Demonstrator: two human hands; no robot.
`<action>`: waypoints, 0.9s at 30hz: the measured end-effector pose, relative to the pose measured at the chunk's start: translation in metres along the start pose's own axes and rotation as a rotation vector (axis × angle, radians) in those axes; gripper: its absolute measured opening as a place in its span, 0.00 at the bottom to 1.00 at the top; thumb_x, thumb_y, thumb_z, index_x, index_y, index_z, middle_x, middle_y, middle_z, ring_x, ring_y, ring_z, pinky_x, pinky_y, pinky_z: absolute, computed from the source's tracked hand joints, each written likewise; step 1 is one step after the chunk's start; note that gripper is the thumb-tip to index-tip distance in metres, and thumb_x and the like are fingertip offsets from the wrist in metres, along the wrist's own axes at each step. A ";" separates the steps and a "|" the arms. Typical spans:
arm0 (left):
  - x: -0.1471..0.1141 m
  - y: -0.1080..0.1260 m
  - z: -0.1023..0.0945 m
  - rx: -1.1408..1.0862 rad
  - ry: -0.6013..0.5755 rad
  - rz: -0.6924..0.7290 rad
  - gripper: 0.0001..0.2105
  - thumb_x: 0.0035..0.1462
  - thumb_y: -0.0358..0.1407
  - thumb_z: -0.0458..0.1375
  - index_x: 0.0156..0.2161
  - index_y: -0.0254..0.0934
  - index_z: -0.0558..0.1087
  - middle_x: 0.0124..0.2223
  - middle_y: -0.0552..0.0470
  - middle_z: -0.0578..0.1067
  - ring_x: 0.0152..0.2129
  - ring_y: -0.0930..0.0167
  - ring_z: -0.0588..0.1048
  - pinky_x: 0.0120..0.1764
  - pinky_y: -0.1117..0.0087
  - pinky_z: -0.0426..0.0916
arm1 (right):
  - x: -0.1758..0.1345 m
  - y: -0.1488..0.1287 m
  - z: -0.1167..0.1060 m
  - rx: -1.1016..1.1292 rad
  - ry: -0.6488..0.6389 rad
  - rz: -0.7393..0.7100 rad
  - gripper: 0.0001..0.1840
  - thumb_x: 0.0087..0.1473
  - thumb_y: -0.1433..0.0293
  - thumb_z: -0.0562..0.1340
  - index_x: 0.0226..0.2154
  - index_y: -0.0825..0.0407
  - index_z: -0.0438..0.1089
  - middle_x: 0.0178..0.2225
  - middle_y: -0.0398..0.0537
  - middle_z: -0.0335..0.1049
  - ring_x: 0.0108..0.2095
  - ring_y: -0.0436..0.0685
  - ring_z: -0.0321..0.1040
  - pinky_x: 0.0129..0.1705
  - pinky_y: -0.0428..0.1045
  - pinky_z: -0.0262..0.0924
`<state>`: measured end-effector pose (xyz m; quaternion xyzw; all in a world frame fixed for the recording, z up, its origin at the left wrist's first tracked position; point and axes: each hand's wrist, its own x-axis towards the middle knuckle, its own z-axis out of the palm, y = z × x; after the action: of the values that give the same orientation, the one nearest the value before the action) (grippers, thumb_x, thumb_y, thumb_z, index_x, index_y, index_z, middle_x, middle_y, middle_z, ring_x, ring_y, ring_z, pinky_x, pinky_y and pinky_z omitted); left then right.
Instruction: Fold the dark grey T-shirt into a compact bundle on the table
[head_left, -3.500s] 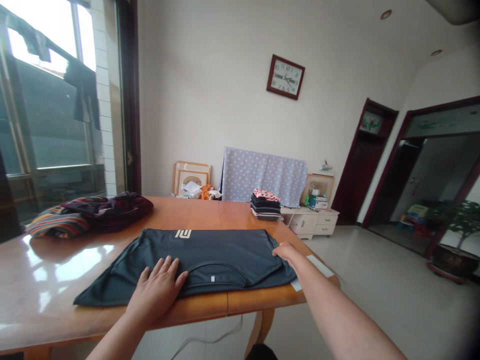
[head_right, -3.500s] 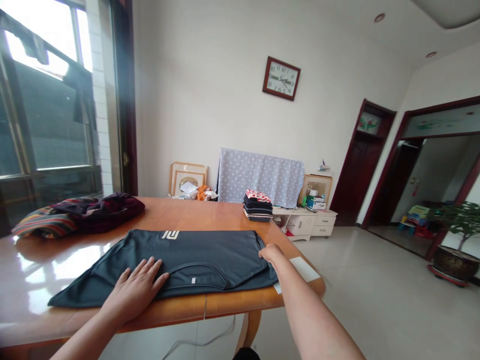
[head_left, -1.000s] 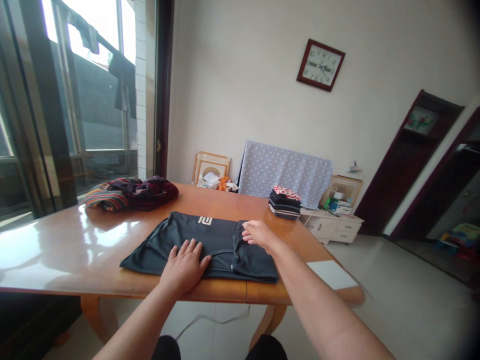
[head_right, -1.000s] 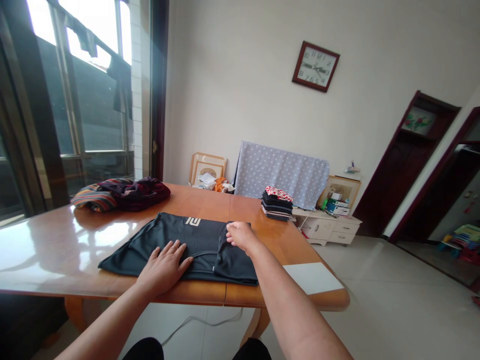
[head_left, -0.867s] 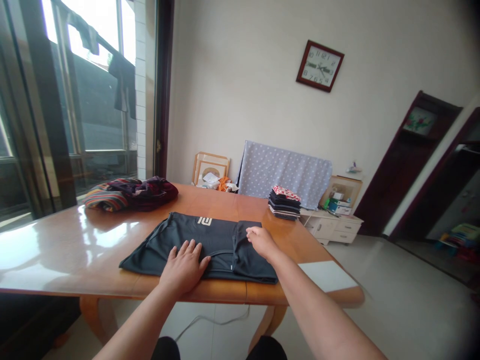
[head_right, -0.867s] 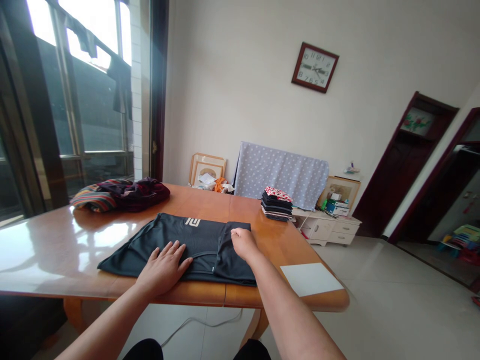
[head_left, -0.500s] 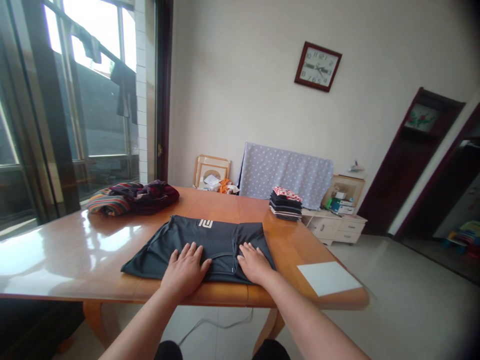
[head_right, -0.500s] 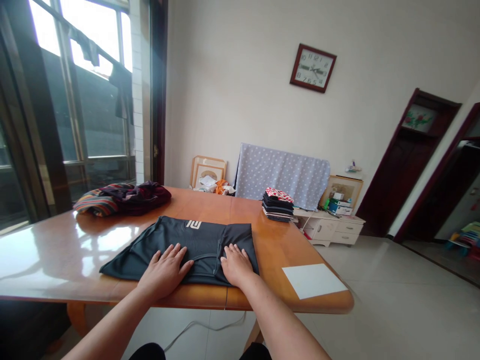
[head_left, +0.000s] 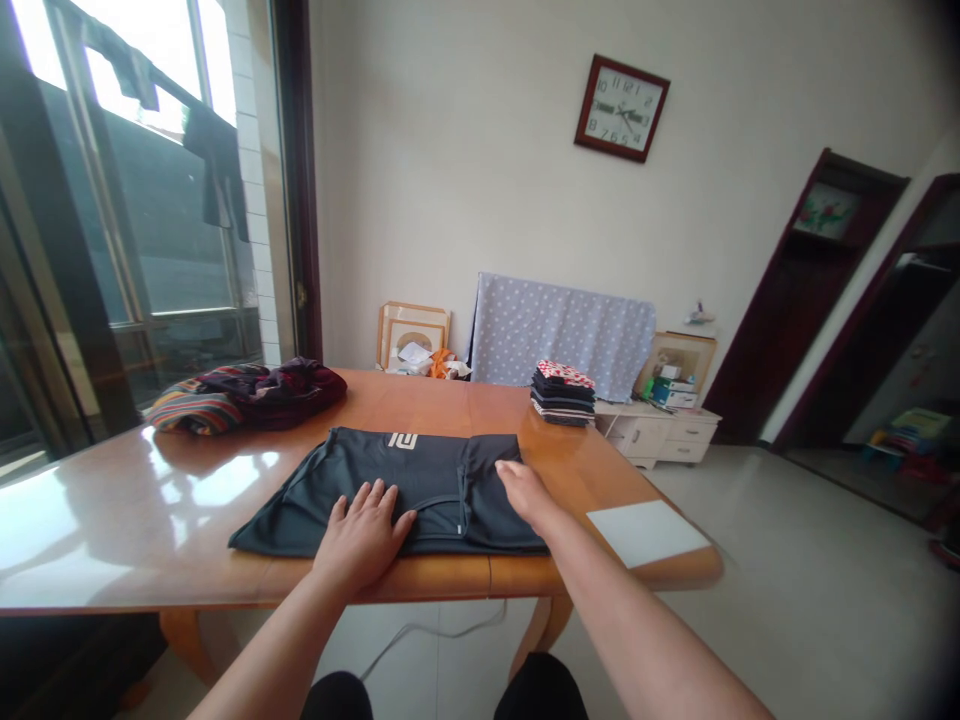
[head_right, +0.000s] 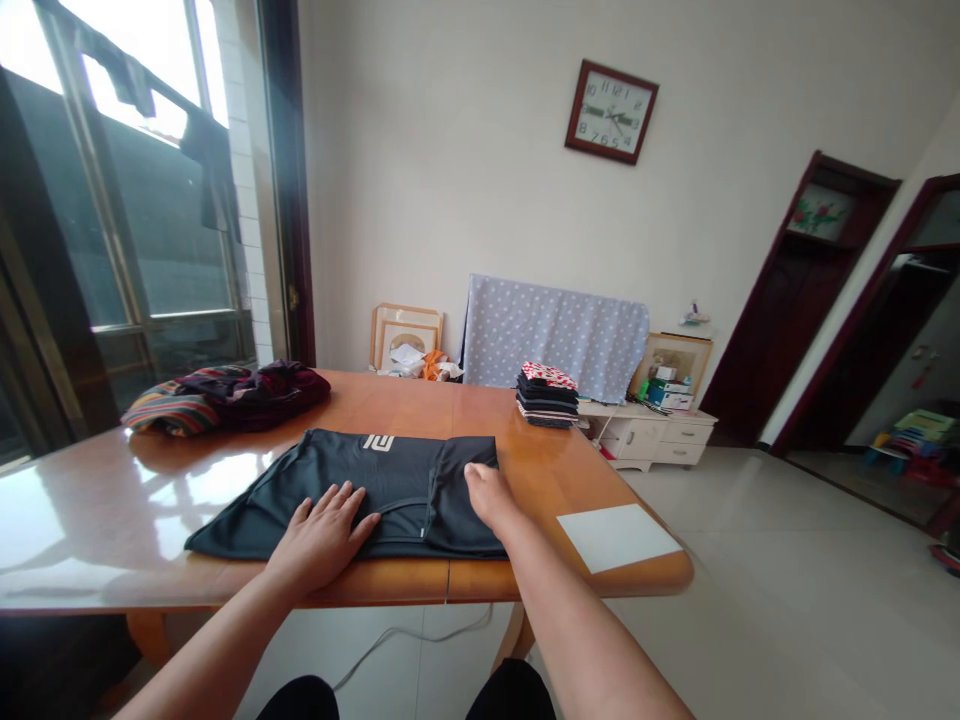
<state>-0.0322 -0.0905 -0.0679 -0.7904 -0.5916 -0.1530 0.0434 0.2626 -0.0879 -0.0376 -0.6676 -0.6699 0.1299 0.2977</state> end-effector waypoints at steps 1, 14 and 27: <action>0.001 0.000 0.000 0.001 -0.005 -0.001 0.31 0.65 0.55 0.44 0.65 0.39 0.65 0.70 0.40 0.59 0.68 0.54 0.53 0.64 0.44 0.46 | 0.003 0.002 -0.006 0.008 0.034 0.010 0.34 0.69 0.57 0.37 0.54 0.56 0.71 0.53 0.54 0.75 0.54 0.59 0.70 0.55 0.51 0.61; 0.020 -0.015 -0.006 -0.112 -0.166 -0.026 0.34 0.60 0.58 0.50 0.65 0.41 0.65 0.69 0.41 0.60 0.67 0.53 0.54 0.64 0.44 0.48 | -0.025 0.021 0.005 -0.188 -0.060 0.080 0.33 0.67 0.61 0.47 0.67 0.61 0.55 0.71 0.62 0.44 0.72 0.65 0.36 0.70 0.61 0.34; 0.130 0.047 -0.001 -0.847 -0.076 -0.211 0.11 0.55 0.42 0.58 0.37 0.35 0.77 0.31 0.49 0.78 0.33 0.65 0.77 0.35 0.71 0.67 | -0.003 0.016 0.018 -0.275 -0.112 0.003 0.34 0.68 0.61 0.43 0.68 0.63 0.52 0.71 0.60 0.43 0.72 0.63 0.35 0.70 0.58 0.33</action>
<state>0.0453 0.0153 -0.0234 -0.6786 -0.5554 -0.3565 -0.3223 0.2649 -0.0856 -0.0613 -0.6948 -0.6959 0.0742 0.1655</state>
